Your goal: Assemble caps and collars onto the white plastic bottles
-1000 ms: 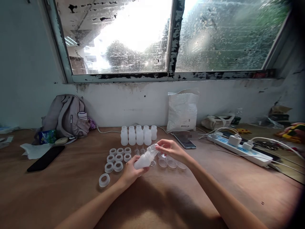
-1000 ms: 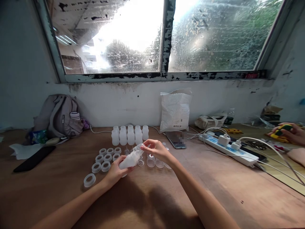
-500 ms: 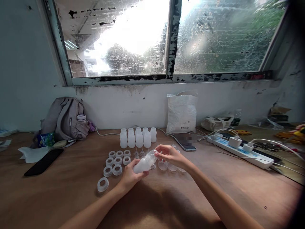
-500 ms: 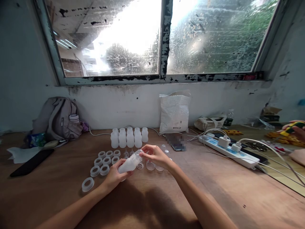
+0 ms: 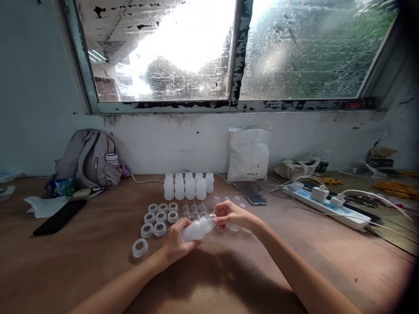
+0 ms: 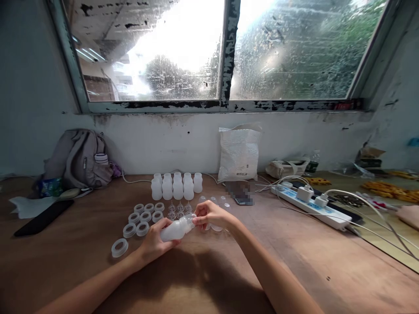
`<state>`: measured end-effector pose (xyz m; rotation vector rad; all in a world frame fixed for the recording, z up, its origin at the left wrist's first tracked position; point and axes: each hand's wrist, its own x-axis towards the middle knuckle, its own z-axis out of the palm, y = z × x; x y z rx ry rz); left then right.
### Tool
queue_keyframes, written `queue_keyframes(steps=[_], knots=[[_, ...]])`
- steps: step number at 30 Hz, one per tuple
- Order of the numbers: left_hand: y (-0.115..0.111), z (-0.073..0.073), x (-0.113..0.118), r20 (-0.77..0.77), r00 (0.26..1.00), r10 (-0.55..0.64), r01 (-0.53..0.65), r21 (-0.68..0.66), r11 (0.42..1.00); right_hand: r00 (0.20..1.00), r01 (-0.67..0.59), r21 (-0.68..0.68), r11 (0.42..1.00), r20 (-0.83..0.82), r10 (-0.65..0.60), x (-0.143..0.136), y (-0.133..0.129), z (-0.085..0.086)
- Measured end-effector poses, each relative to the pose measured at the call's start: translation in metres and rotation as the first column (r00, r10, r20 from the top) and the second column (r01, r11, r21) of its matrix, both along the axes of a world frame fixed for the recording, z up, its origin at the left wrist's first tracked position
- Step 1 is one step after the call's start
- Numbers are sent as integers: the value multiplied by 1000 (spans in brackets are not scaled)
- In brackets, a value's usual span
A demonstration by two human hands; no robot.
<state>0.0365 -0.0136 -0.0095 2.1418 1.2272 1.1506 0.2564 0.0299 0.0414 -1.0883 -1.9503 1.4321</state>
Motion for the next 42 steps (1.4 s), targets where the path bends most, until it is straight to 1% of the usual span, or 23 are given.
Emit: queue_keyframes(steps=[4,10,13,16,21,24,25,27,29,30,32,34,36,37,39,40,42], knots=[[-2,-3,0,-35,999,16,-14,61,998,1000,-12,0,1000,10,12,-1,-1,2],[-4,-4,0,-61,998,27,-20,115,993,1000,8,32,999,-15,-7,-6,-7,9],[-5,-3,0,-92,995,34,-23,123,992,998,53,82,995,-23,-51,-7,-8,6],[-5,-5,0,-89,995,44,-31,139,990,994,95,137,986,-58,-88,-9,-9,1],[-2,-8,1,-29,998,57,-53,131,990,991,97,171,980,-106,-80,-14,-14,1],[-1,-1,1,28,999,41,-43,91,995,981,152,207,966,-150,-122,-19,-19,5],[-1,3,1,37,999,12,-15,86,996,974,183,221,958,-174,-146,-21,-21,7],[-4,14,0,36,996,-81,78,85,993,954,242,255,936,-241,-181,-25,-25,11],[-7,24,-1,21,983,-180,178,58,982,938,267,298,916,-298,-177,-29,-28,14],[-8,28,-3,20,977,-211,210,35,977,936,265,322,909,-313,-162,-30,-29,15],[-7,32,-6,24,974,-227,227,5,974,936,253,354,901,-325,-135,-32,-30,16],[2,33,-14,24,982,-186,185,37,982,936,256,358,898,-324,-137,-31,-29,15],[20,34,-28,21,995,-95,92,116,989,932,282,348,894,-321,-169,-30,-26,12],[32,35,-37,30,999,-32,27,150,988,930,297,343,891,-315,-189,-29,-24,10],[59,39,-59,45,992,116,-122,155,980,926,322,336,885,-305,-221,-27,-20,7],[74,41,-70,60,979,193,-200,142,969,925,328,332,884,-301,-230,-26,-18,5],[102,44,-93,81,931,356,-363,96,927,929,326,331,885,-288,-235,-26,-16,3]])
